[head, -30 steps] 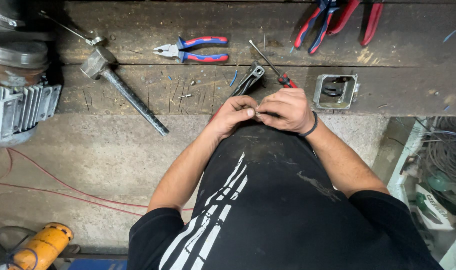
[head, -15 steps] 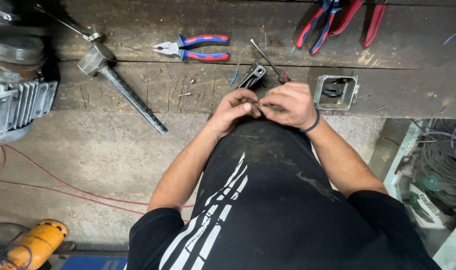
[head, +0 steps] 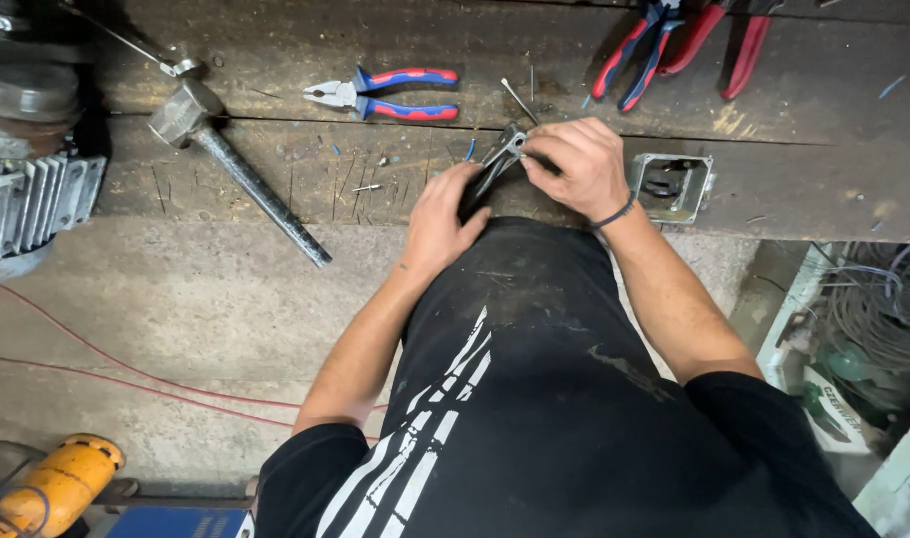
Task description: The person works on a small metal electrical component, using a screwdriver to tighten screws and pliers to manipulate parts. They then move to a larger electric motor, using pliers to adjust wires and components on the motor's body.
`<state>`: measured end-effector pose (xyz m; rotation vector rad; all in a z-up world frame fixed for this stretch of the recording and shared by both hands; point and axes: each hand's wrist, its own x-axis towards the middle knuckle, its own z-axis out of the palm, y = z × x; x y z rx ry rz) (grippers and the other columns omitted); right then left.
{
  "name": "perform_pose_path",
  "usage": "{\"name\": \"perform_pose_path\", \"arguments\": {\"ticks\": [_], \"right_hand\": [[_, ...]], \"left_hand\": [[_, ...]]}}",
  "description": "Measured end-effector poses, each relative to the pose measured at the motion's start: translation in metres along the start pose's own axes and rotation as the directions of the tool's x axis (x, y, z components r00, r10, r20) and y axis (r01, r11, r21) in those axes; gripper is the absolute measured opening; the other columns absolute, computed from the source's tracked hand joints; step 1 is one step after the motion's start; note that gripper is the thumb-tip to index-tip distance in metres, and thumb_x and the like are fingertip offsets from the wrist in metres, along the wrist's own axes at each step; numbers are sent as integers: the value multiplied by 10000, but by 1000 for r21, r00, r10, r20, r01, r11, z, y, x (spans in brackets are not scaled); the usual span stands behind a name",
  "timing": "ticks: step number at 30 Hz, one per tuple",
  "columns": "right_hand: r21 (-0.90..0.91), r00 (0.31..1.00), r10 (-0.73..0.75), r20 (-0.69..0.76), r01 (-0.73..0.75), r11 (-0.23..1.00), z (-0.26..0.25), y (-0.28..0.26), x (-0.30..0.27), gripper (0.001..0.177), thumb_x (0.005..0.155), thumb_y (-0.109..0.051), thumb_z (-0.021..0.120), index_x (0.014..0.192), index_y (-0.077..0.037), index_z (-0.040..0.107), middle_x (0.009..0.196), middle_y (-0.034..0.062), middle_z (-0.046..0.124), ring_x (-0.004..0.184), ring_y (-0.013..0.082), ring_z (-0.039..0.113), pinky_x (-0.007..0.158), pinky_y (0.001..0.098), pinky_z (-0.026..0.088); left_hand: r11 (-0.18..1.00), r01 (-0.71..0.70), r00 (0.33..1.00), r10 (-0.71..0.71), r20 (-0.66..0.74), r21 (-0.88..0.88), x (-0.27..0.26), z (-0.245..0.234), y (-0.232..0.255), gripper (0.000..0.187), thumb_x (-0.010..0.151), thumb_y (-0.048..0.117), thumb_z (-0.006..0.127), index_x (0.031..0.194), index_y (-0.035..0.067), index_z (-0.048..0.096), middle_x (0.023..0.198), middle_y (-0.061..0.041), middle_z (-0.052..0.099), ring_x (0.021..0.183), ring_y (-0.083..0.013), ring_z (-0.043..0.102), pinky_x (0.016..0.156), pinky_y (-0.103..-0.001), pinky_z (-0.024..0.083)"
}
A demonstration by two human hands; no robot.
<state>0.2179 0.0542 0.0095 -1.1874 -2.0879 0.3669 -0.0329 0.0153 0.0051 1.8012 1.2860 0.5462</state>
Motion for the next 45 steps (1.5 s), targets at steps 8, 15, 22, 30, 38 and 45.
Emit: {"name": "perform_pose_path", "arguments": {"ticks": [8, 15, 22, 30, 38, 45], "right_hand": [[18, 999, 44, 17, -44, 999, 6, 4, 3, 127, 1012, -253, 735, 1021, -128, 758, 1030, 46, 760, 891, 265, 744, 755, 392, 562], [39, 997, 76, 15, -77, 996, 11, 9, -3, 99, 982, -235, 752, 1033, -151, 761, 1036, 37, 760, 904, 265, 750, 745, 385, 570], [77, 994, 109, 12, -110, 991, 11, 8, -2, 105, 965, -218, 762, 1040, -144, 760, 1032, 43, 760, 896, 277, 753, 731, 399, 578], [87, 992, 123, 14, -124, 988, 10, 7, -1, 92, 963, -231, 757, 1027, -164, 764, 1049, 24, 767, 913, 261, 759, 733, 381, 576], [85, 992, 124, 7, -124, 989, 8, 6, 0, 93, 952, -218, 773, 1022, -158, 762, 1051, 25, 768, 921, 257, 761, 740, 374, 577], [76, 993, 122, 0, -121, 990, 10, 9, -2, 88, 965, -227, 760, 1025, -162, 765, 1051, 21, 767, 930, 251, 762, 747, 372, 580]], "left_hand": [[999, -5, 1000, 5, 3, 36, 3, 10, -15, 559, 855, 170, 755, 1383, 128, 576, 1312, -129, 656, 1168, -385, 645, 959, -510, 542], [1000, 15, 1000, -15, 10, 27, 2, 16, -24, 565, 846, 196, 750, 1382, 161, 576, 1330, -95, 651, 1183, -368, 643, 966, -505, 540], [999, 38, 999, -39, 14, 21, 3, 15, -22, 550, 842, 202, 754, 1366, 158, 592, 1311, -96, 668, 1166, -374, 653, 957, -511, 543], [997, 80, 997, -80, 12, 11, 3, 15, -21, 550, 830, 204, 750, 1359, 187, 601, 1311, -69, 677, 1169, -357, 655, 965, -505, 540], [998, 70, 998, -70, -8, 5, 2, 16, -22, 536, 834, 219, 747, 1351, 193, 610, 1305, -65, 683, 1157, -352, 658, 952, -497, 548], [998, 69, 997, -68, -19, 14, 2, 19, -24, 536, 830, 215, 751, 1346, 188, 611, 1299, -64, 688, 1149, -350, 661, 941, -496, 555]]}}
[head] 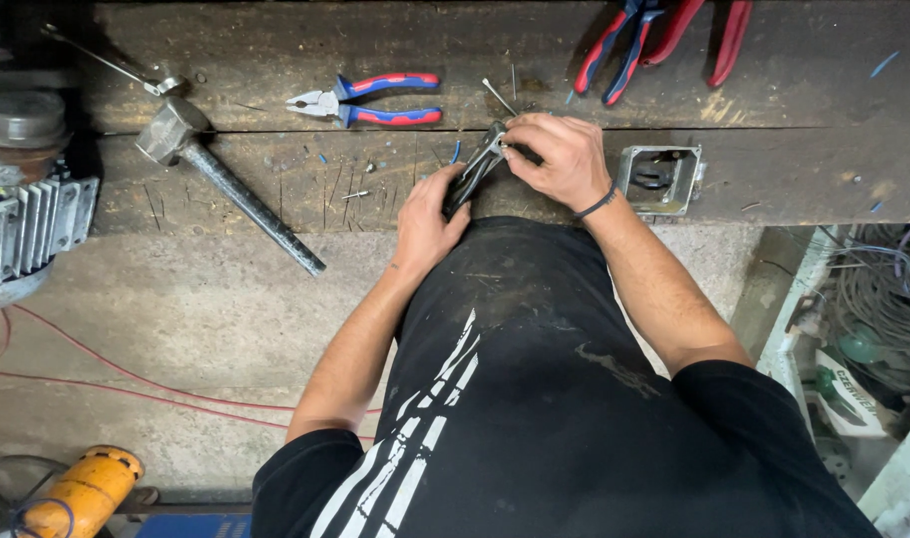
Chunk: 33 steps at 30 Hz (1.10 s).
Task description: The person works on a small metal electrical component, using a screwdriver to tighten screws and pliers to manipulate parts. They then move to a larger electric motor, using pliers to adjust wires and components on the motor's body.
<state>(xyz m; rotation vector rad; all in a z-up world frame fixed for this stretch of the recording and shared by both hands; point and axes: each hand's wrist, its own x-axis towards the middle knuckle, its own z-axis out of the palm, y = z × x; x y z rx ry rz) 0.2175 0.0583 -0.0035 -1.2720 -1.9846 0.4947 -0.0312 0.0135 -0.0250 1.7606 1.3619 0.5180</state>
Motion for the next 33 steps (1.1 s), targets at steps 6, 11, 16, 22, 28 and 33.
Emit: {"name": "perform_pose_path", "arguments": {"ticks": [6, 11, 16, 22, 28, 33], "right_hand": [[3, 1000, 4, 2, -4, 1000, -1, -2, 2, 89, 966, -230, 756, 1025, -164, 763, 1049, 14, 764, 927, 251, 761, 743, 372, 581], [10, 1000, -6, 5, 6, 1000, -3, -2, 2, 123, 965, -248, 762, 1042, -153, 758, 1060, 34, 764, 934, 265, 759, 739, 384, 581], [26, 1000, -13, -27, 14, 1000, -5, -1, -1, 194, 965, -299, 767, 1084, -146, 756, 1097, 42, 764, 952, 267, 760, 748, 384, 588], [35, 1000, 3, -26, -2, 999, -9, 0, -3, 156, 958, -247, 778, 1063, -132, 764, 1072, 50, 773, 928, 283, 764, 732, 397, 591], [73, 998, 20, -65, -15, 997, -9, 4, -6, 151, 980, -257, 757, 1038, -118, 764, 1046, 61, 771, 930, 296, 764, 734, 406, 595], [111, 995, 60, -84, -50, 993, -13, 7, -10, 143, 953, -220, 771, 1054, -119, 773, 1045, 67, 772, 952, 298, 764, 752, 401, 598]], "left_hand": [[1000, 17, 1000, -17, 20, -1, 0, -1, 0, 549, 833, 228, 749, 1360, 196, 601, 1307, -66, 681, 1169, -345, 652, 953, -490, 551], [1000, 21, 999, -21, 29, -2, 0, -1, 1, 551, 834, 227, 747, 1363, 202, 596, 1305, -63, 681, 1166, -345, 653, 956, -492, 550], [1000, 19, 999, -18, 30, -4, 1, -1, -1, 548, 832, 228, 746, 1359, 194, 600, 1298, -73, 683, 1171, -351, 651, 962, -491, 548], [1000, 20, 999, -20, 31, -15, 1, -1, 0, 558, 821, 217, 751, 1358, 191, 602, 1298, -81, 684, 1177, -357, 648, 967, -499, 545], [999, 32, 998, -32, 54, 0, 2, -2, 1, 581, 821, 218, 746, 1380, 200, 585, 1300, -78, 677, 1200, -351, 636, 1001, -497, 526], [993, 95, 984, -105, 142, 73, 6, -7, 10, 661, 821, 174, 720, 1446, 147, 507, 1279, -169, 666, 1196, -418, 622, 1019, -549, 502]]}}
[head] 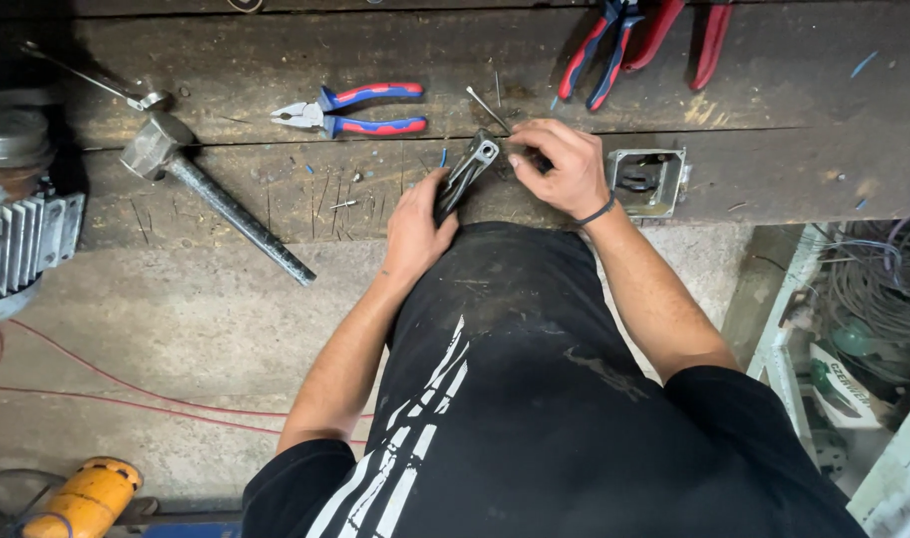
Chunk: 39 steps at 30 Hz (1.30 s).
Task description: The person works on a small metal electrical component, using a screwdriver to tighten screws and pliers to manipulate parts. They then move to a larger electric motor, using pliers to adjust wires and components on the motor's body.
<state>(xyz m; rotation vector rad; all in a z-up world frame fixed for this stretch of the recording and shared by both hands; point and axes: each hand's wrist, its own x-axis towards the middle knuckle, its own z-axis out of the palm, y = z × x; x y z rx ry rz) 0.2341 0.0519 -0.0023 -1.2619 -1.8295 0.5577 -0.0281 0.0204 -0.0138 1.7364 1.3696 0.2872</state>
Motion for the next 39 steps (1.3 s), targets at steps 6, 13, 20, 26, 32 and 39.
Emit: {"name": "perform_pose_path", "arguments": {"ticks": [6, 13, 20, 26, 32, 39], "right_hand": [[37, 999, 33, -20, -32, 999, -9, 5, -8, 159, 953, -203, 767, 1068, -93, 781, 1021, 90, 767, 941, 320, 759, 752, 406, 595], [134, 992, 113, -53, -105, 985, -24, -12, -14, 209, 946, -191, 799, 1089, -41, 778, 1013, 129, 761, 918, 332, 751, 741, 392, 591], [304, 1000, 14, 1, -14, 952, -44, -72, -3, 832, 825, -635, 786, 1253, 71, 685, 1166, 265, 685, 1093, 478, 677, 926, 550, 545], [500, 989, -149, -21, 139, 855, -65, -110, -19, 617, 842, -558, 800, 1172, -45, 702, 1092, 146, 730, 926, 341, 753, 806, 445, 625], [507, 971, -233, -56, 229, 831, -76, -143, -23, 502, 885, -561, 739, 1075, -101, 667, 1020, 90, 750, 827, 265, 789, 697, 374, 608], [568, 984, -166, -71, 176, 804, -72, -154, -33, 441, 885, -526, 718, 985, -102, 652, 991, 69, 739, 818, 253, 784, 671, 345, 625]], "left_hand": [[998, 57, 994, -58, 94, 16, 8, -10, 13, 705, 821, 157, 699, 1485, 147, 462, 1270, -214, 661, 1212, -440, 619, 1029, -570, 487], [999, 33, 987, -29, 159, -27, -5, -38, 42, 720, 810, 171, 713, 1479, 170, 449, 1228, -212, 677, 1178, -441, 636, 991, -585, 501], [989, -142, 932, 147, 330, -40, -35, -104, 134, 705, 839, 183, 695, 1479, 48, 431, 1213, -285, 647, 1168, -489, 621, 964, -583, 506], [967, -228, 805, 252, 537, -112, -75, -139, 182, 727, 910, 288, 656, 1508, 13, 347, 1165, -227, 618, 1095, -432, 610, 900, -522, 501], [964, -256, 743, 244, 624, -72, -95, -157, 197, 684, 984, 320, 599, 1542, 33, 327, 1038, -119, 560, 936, -329, 602, 753, -444, 512], [936, -352, 759, 289, 583, -5, -106, -157, 200, 672, 992, 334, 620, 1531, 20, 371, 991, -103, 544, 856, -318, 598, 726, -428, 519]]}}
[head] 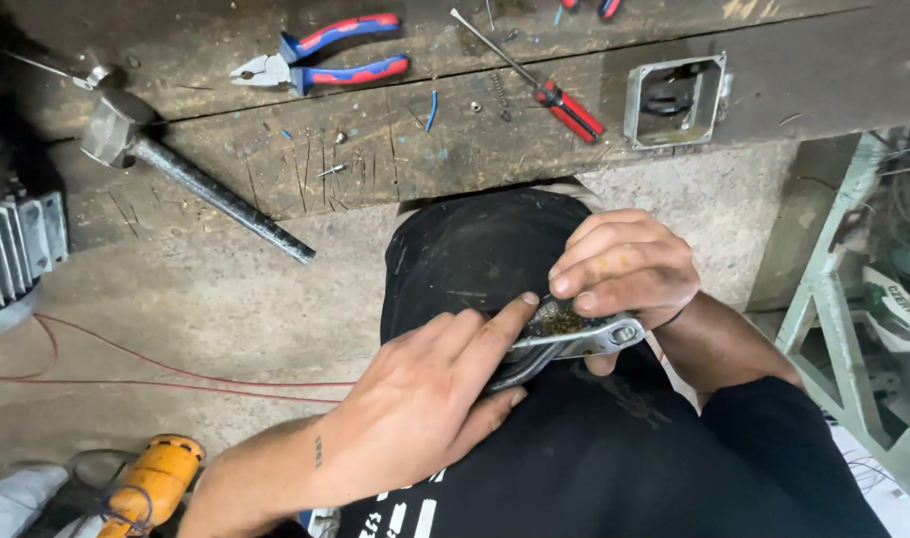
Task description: The person works on a small metal electrical component, using a screwdriver to tighten screws and pliers to manipulate parts. They then move to a larger electric motor, using pliers to adjust wires and components on the motor's body.
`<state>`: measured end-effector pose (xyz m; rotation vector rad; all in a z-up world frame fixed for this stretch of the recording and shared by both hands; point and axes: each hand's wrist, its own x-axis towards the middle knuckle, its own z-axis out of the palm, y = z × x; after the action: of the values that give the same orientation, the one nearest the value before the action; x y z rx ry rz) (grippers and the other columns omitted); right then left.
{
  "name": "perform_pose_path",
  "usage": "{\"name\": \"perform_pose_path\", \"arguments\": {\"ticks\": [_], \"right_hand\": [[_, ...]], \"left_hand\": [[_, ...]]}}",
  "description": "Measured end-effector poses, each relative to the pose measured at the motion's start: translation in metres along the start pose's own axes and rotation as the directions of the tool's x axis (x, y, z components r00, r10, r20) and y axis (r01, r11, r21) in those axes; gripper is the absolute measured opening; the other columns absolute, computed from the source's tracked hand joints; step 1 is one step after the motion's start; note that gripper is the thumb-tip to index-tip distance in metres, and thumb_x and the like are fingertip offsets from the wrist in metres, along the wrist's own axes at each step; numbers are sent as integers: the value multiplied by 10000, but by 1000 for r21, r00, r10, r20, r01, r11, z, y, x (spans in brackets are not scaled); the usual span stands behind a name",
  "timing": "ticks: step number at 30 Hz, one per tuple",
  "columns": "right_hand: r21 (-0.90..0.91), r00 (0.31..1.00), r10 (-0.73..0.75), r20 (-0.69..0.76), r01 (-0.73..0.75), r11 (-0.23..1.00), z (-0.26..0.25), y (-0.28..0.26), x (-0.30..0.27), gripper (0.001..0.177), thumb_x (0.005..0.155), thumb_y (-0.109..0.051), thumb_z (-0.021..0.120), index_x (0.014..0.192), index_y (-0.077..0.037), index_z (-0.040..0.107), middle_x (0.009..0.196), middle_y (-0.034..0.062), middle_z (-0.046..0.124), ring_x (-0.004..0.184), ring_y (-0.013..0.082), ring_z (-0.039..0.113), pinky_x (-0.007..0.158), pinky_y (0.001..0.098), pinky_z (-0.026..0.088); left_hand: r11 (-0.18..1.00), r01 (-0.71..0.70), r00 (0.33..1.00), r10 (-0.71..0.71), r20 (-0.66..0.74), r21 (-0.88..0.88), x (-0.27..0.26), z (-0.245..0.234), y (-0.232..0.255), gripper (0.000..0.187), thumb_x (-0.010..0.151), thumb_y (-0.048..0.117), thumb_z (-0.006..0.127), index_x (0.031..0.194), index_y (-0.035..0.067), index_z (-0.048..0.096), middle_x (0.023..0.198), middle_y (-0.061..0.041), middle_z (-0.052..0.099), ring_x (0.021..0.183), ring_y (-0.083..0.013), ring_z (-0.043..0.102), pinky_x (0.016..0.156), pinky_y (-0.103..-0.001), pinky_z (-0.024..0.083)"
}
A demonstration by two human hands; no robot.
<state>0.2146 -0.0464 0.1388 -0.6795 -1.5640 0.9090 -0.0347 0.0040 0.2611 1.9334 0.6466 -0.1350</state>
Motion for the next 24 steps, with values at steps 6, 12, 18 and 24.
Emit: {"name": "perform_pose_path", "arguments": {"ticks": [6, 12, 18, 24], "right_hand": [[27, 1000, -10, -27, 10, 1000, 6, 5, -7, 450, 900, -520, 710, 1016, -90, 640, 974, 86, 735, 799, 253, 776, 654, 343, 627], [31, 999, -13, -42, 14, 999, 10, 16, -17, 504, 890, -564, 717, 1058, -96, 639, 972, 85, 739, 778, 249, 768, 640, 340, 624], [-103, 968, 193, -158, -211, 972, 18, 89, -38, 573, 883, -500, 792, 1083, 34, 727, 1071, 219, 752, 975, 397, 746, 804, 481, 588], [-157, 979, 171, -114, -188, 969, 18, 85, -49, 572, 857, -486, 791, 1076, 39, 735, 1061, 226, 751, 958, 446, 724, 831, 538, 579]], "left_hand": [[999, 50, 998, -50, 40, -13, -2, 3, 1, 692, 993, 363, 597, 1550, 41, 343, 1016, -109, 547, 886, -331, 594, 722, -452, 527], [992, 105, 991, -99, 86, -64, 0, 3, -1, 718, 986, 379, 584, 1563, 49, 314, 1058, -117, 562, 943, -346, 602, 744, -472, 529], [981, 105, 989, -120, -84, -160, 41, 14, -79, 701, 907, 264, 681, 1502, 15, 407, 1134, -276, 632, 1098, -522, 617, 892, -611, 518], [972, 137, 978, -164, -130, -191, 31, 40, -86, 719, 880, 245, 685, 1516, 47, 412, 1124, -274, 631, 1096, -525, 607, 894, -618, 511]]}}
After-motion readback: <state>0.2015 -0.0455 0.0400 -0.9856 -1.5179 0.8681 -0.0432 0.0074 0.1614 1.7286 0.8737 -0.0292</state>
